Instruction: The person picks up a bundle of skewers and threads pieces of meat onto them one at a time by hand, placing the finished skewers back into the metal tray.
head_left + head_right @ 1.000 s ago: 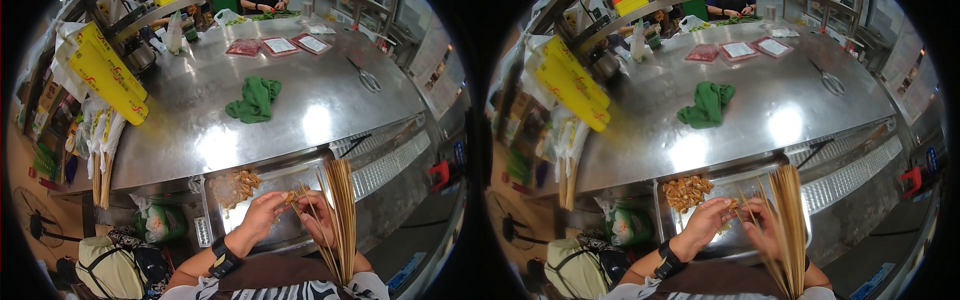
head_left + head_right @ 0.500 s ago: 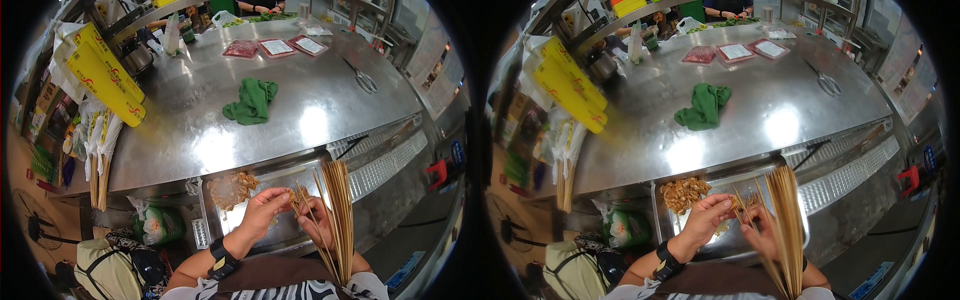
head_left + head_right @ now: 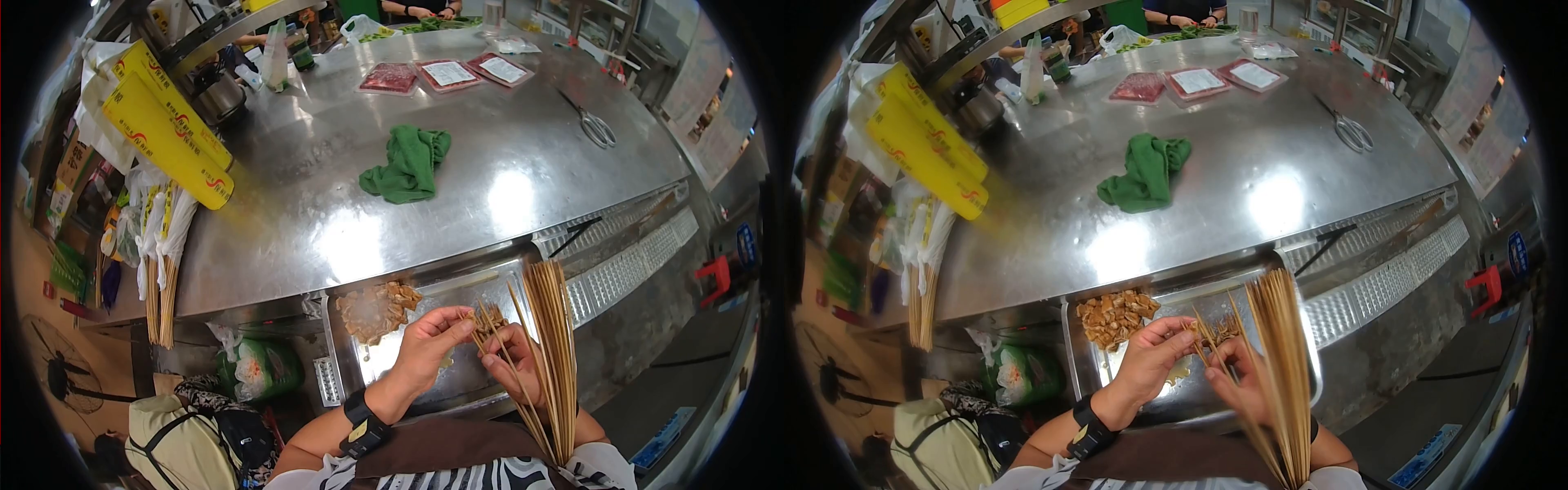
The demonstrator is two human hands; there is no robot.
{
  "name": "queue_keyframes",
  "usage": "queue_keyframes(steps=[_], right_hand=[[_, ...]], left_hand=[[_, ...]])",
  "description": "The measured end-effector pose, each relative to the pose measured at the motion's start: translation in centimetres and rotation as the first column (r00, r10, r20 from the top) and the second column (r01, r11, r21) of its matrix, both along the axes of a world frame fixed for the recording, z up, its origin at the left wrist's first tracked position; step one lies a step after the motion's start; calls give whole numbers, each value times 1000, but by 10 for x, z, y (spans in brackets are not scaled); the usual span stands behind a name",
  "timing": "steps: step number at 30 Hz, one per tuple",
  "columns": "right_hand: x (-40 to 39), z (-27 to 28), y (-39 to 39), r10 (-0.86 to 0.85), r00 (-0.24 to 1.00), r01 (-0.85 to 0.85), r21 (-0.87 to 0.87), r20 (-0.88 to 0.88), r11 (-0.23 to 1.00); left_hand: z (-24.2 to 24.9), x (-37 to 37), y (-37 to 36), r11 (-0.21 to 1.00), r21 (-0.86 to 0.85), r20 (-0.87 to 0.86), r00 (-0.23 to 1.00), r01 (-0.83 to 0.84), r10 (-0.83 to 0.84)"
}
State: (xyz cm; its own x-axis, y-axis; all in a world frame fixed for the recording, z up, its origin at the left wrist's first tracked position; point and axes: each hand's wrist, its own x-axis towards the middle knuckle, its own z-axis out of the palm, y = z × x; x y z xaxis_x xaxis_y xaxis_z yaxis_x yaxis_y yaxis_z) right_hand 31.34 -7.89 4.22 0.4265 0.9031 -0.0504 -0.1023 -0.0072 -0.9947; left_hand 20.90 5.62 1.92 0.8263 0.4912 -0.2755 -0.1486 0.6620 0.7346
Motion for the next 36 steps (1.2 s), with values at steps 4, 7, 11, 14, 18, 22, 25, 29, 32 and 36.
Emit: queue_keyframes(steps=[4, 7, 11, 14, 18, 22, 25, 29, 32, 36], right_hand=[[1, 0, 0, 4, 1000, -4, 0, -2, 1000], [0, 1, -1, 16, 1000, -16, -2, -9, 1000], [0, 2, 0, 28, 999, -29, -31, -39, 999], [0, 1, 0, 34, 998, -36, -36, -43, 999], [0, 2, 0, 43, 999, -44, -38, -30, 998], [0, 8, 1, 43, 999, -45, -77, -25, 996], [1, 9, 1, 30, 999, -30, -47, 10, 998], [15, 17, 0, 93, 933, -154, 153, 347, 976], [12, 24, 1, 166, 917, -271, 260, 364, 927], [7, 23, -5, 260, 915, -318, 151, 310, 936]], left_hand=[[-2, 0, -1, 1000, 2, -8, 1000, 0, 0], [-3, -1, -2, 997, -76, 1, 1000, 1, -1], [-3, -2, -3, 988, -153, 2, 1000, 10, -10], [-4, -2, -3, 984, -178, -36, 999, -3, -4], [-3, -3, -5, 979, -203, -12, 1000, 1, -3], [-4, -4, -4, 981, -191, -37, 999, 8, -15], [-1, -4, -3, 978, -208, -78, 997, -7, -10], [0, -2, -3, 982, -190, -93, 996, -13, -4], [-5, 1, -2, 987, -159, -132, 991, 18, -39], [-13, 3, -5, 995, -99, -143, 990, -6, -9]])
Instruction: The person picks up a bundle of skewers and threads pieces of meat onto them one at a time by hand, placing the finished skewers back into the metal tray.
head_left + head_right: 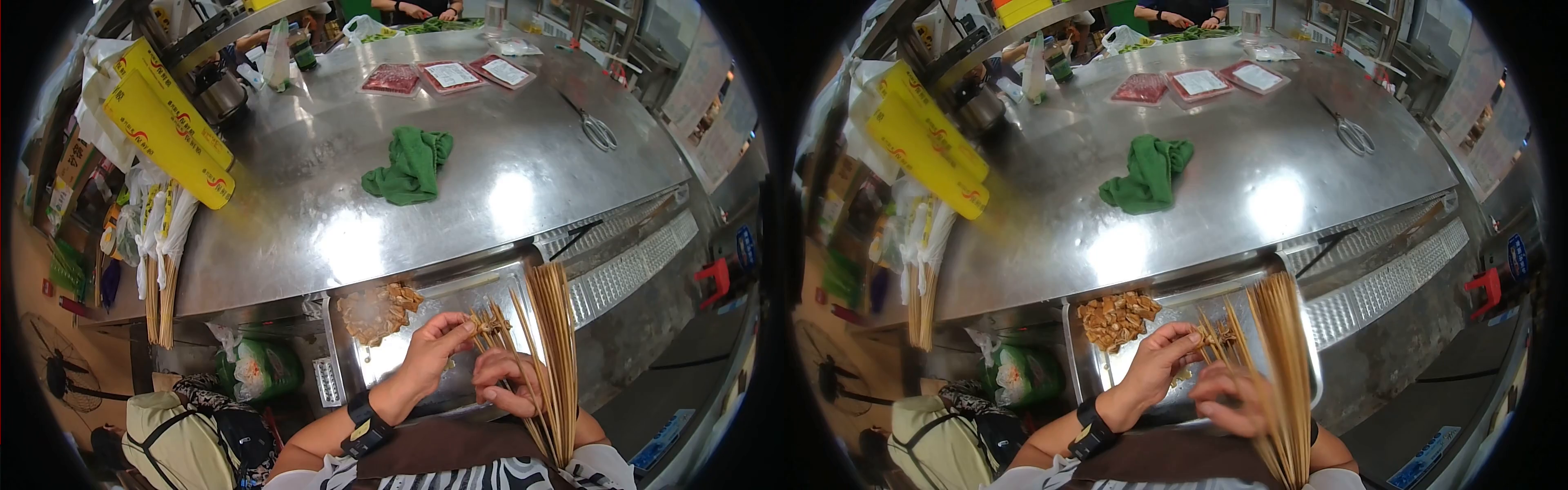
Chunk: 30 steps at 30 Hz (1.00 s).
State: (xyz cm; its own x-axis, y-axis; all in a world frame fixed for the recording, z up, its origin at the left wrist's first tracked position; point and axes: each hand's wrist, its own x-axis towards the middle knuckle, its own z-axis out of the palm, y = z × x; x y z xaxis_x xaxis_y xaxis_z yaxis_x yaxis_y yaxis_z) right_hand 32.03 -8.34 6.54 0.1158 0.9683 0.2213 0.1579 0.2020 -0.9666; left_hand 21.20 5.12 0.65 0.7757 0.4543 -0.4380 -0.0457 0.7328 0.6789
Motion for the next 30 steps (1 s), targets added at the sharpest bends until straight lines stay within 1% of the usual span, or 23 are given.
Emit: queue_keyframes(steps=[2, 3, 4, 5, 6, 7, 8, 9, 10, 11, 12, 13, 14, 15, 18, 20, 22, 24, 25, 26, 27, 28, 30], right_hand=[[-4, 2, -2, -50, 999, 48, -162, -5, 986], [-4, 5, 0, -52, 999, 51, -161, -4, 986], [-3, 8, 3, -23, 999, 33, -231, 44, 972], [-2, 11, 5, 8, 996, 19, -300, 88, 954], [-2, 9, 5, 1, 996, 26, -297, 91, 955], [-1, 4, 7, 28, 990, 11, -275, 140, 961], [0, 0, 9, 55, 981, -5, -255, 189, 967], [-1, -1, 9, 45, 981, 5, -258, 187, 966], [-2, -4, 10, 40, 981, 10, -254, 192, 967], [-3, -8, 11, 57, 976, -2, -250, 210, 968], [-3, -10, 11, 73, 971, -15, -246, 228, 969], [-3, -7, 10, 94, 971, -24, -303, 218, 953], [-3, -7, 10, 88, 971, -18, -296, 223, 955], [-3, -6, 10, 79, 975, -12, -304, 209, 952], [-5, -14, 4, 37, 981, 22, -299, 192, 954], [-5, -14, 3, 14, 983, 41, -286, 186, 957], [-5, -6, 3, -58, 996, 81, -465, 63, 882], [1, -13, 0, -25, 995, 62, -431, 92, 900], [2, -10, 1, -111, 987, 54, -418, -113, 907], [2, -7, 1, -192, 929, 50, -409, -316, 911], [3, 0, 0, -213, 928, 54, -457, -305, 888], [0, 2, 1, -253, 890, 91, -396, -380, 914], [3, 0, 0, -211, 838, 30, -345, -503, 938]], left_hand=[[-1, 1, 0, 1000, 2, -5, 1000, 0, 1], [-4, 2, 0, 990, 142, -58, 998, -15, 24], [-4, 3, 0, 960, 280, -105, 993, -19, 51], [0, 4, 1, 959, 282, -103, 994, -13, 44], [7, 6, 3, 898, 437, -97, 989, -60, 113], [16, 7, 6, 808, 580, -77, 981, -103, 180], [27, 7, 9, 806, 583, -74, 982, -100, 175], [40, 6, 13, 873, 487, 21, 1000, -13, 3], [50, 7, 16, 914, 395, 132, 979, 94, -158], [55, 11, 17, 931, 332, 175, 960, 152, -219], [58, 12, 17, 929, 338, 179, 958, 152, -222], [60, 14, 17, 927, 325, 153, 957, 185, -245], [61, 17, 16, 925, 311, 126, 955, 219, -269], [60, 19, 14, 931, 327, 144, 965, 160, -217], [55, 19, 14, 931, 326, 87, 975, 167, -206], [56, 17, 14, 941, 305, 97, 978, 147, -184], [58, 11, 14, 953, 280, 99, 983, 120, -153], [63, 5, 15, 961, 259, 82, 990, 93, -118], [63, 3, 17, 964, 254, 76, 991, 84, -107], [61, 0, 19, 961, 256, 63, 990, 107, -127], [58, -4, 20, 959, 252, 47, 988, 131, -147], [54, -7, 21, 965, 232, 33, 990, 126, -137], [40, -10, 23, 953, 256, 29, 984, 161, -175]])
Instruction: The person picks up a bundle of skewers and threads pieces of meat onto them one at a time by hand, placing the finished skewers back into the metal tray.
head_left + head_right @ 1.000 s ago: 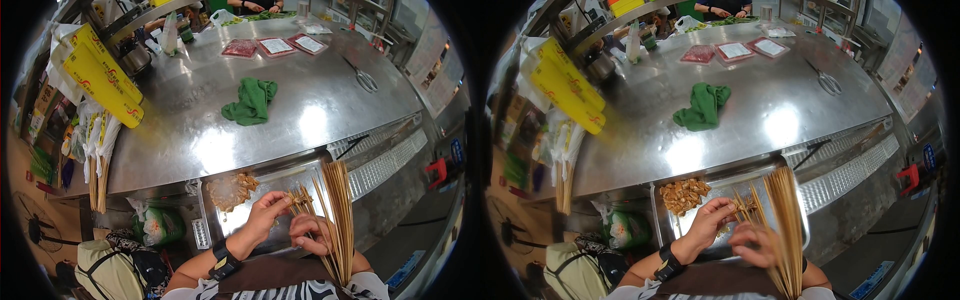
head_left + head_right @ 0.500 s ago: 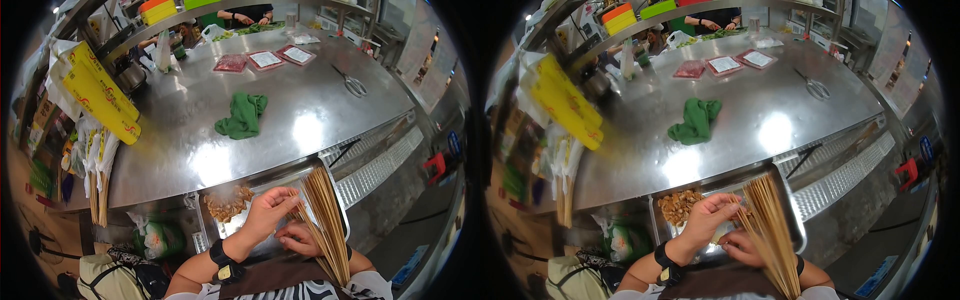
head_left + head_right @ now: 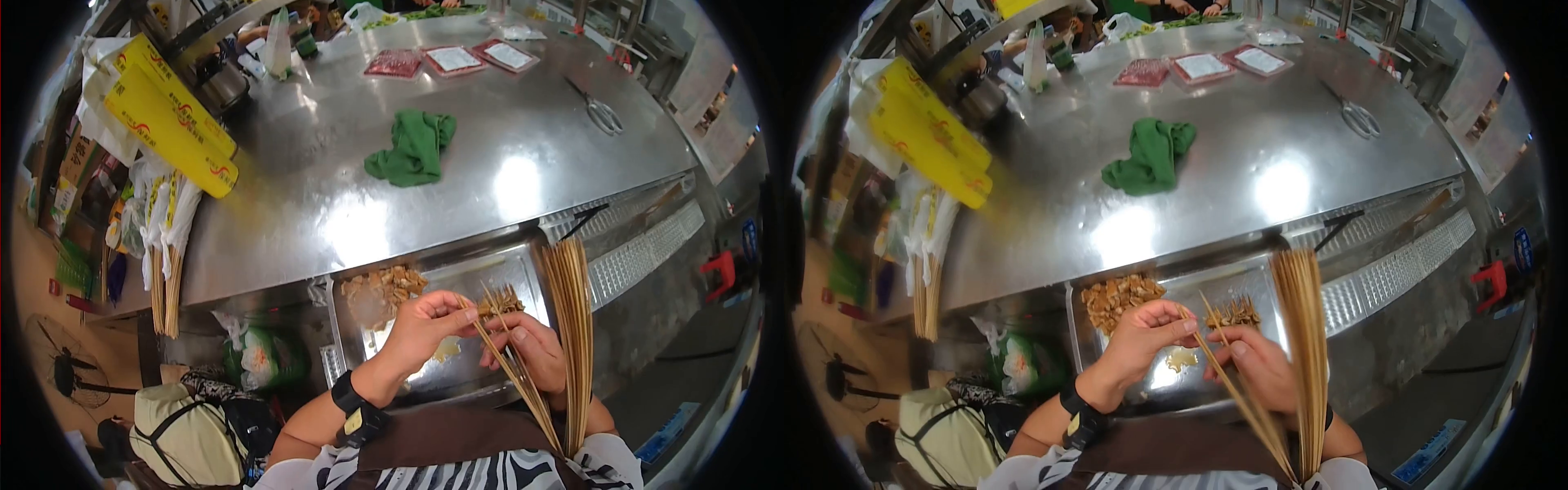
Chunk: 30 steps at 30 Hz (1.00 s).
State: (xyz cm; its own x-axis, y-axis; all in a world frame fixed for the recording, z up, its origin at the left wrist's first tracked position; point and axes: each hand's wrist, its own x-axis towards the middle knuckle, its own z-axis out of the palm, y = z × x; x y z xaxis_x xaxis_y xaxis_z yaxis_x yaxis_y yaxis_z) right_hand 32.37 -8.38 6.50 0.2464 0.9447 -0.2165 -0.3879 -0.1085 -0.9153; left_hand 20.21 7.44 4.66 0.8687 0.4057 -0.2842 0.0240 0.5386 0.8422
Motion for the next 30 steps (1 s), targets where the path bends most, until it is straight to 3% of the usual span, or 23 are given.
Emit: queue_keyframes(steps=[3, 5, 7, 9, 12, 14, 19, 24, 30], right_hand=[[-5, -6, 2, 133, 983, -125, -73, 127, 990], [-7, -12, 1, 115, 987, -106, -77, 111, 991], [-10, -9, -3, 89, 992, -82, -88, 85, 993], [-4, 0, -1, 37, 994, -46, -97, -100, 994], [-7, -10, -1, 57, 993, -64, -72, -100, 995], [-5, -11, 0, 109, 994, -109, -55, -1, 993], [0, -9, 3, 104, 995, -103, -52, 9, 993], [-2, -13, 5, 142, 990, -140, -95, 16, 986], [-6, -2, 7, 144, 987, -133, -145, 71, 980]], left_hand=[[-16, -7, 1, 1000, -17, -39, 999, 16, -16], [-21, -15, 8, 999, -12, -59, 997, 44, -44], [-20, -26, 17, 999, -19, -86, 996, -34, 32], [-10, -27, 22, 1000, -20, -71, 997, -8, 6], [-2, -12, 10, 999, 33, 17, 999, 30, -31], [1, -2, 4, 995, 88, 44, 998, 35, -39], [1, 15, 4, 999, 38, 127, 992, 20, -25], [0, 7, 4, 983, -183, 106, 994, -9, 28], [-15, 1, 4, 981, -194, 189, 982, 12, 26]])
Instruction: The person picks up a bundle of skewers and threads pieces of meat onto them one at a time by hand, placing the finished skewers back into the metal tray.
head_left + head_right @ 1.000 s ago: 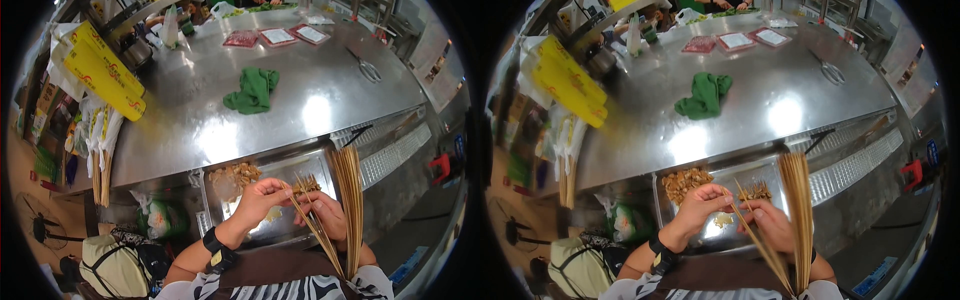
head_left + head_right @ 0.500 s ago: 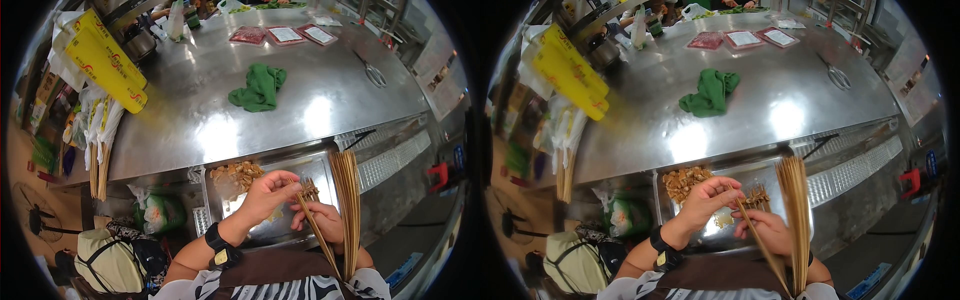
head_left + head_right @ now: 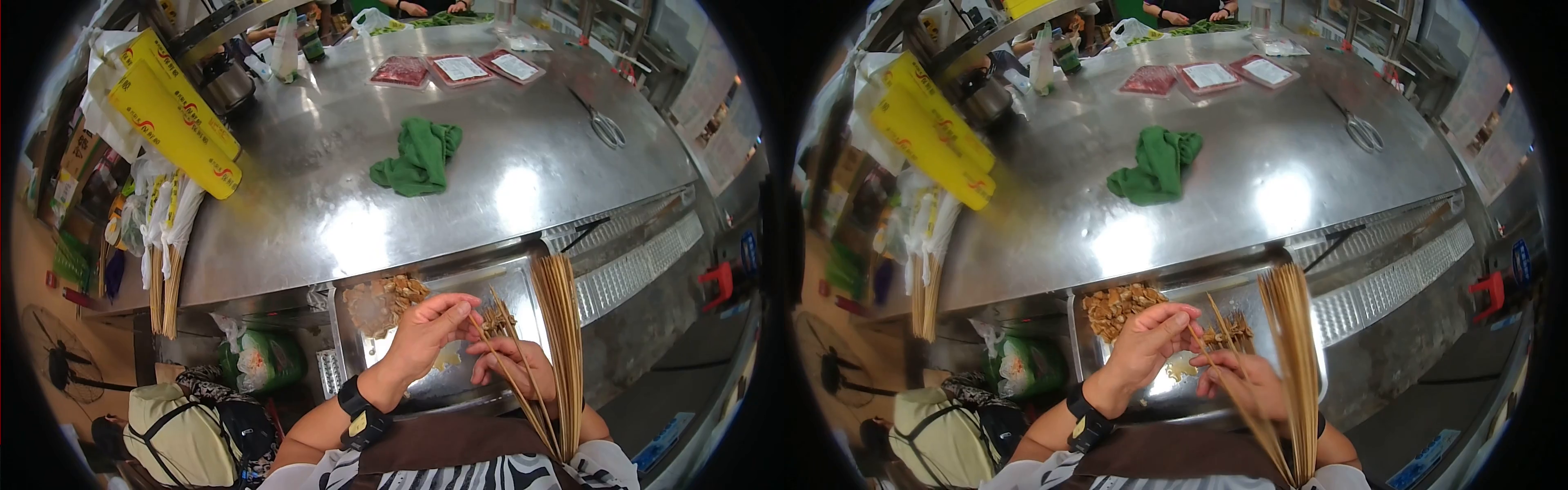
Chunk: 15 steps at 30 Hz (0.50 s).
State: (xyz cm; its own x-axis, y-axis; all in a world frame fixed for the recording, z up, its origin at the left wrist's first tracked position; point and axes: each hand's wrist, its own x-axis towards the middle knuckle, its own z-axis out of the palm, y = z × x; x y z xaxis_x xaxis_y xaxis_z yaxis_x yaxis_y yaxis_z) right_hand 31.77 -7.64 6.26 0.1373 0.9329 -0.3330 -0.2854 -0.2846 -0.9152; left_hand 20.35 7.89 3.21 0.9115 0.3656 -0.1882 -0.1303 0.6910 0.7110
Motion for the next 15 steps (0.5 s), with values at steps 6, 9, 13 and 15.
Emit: queue_keyframes(steps=[6, 9, 13, 15], right_hand=[[-1, -15, -1, 23, 1000, -23, 27, -5, 999], [-3, -14, 0, 37, 999, -38, 29, 22, 999], [-3, -13, 1, 67, 996, -68, 11, 60, 998], [-2, -14, 1, 78, 994, -79, 7, 79, 997]], left_hand=[[19, 13, -13, 997, 71, -70, 997, -39, 44], [23, 19, -13, 995, 101, -125, 992, -7, 20], [30, 36, -16, 971, 235, -95, 993, -42, 66], [31, 43, -17, 953, 289, -188, 971, -90, 149]])
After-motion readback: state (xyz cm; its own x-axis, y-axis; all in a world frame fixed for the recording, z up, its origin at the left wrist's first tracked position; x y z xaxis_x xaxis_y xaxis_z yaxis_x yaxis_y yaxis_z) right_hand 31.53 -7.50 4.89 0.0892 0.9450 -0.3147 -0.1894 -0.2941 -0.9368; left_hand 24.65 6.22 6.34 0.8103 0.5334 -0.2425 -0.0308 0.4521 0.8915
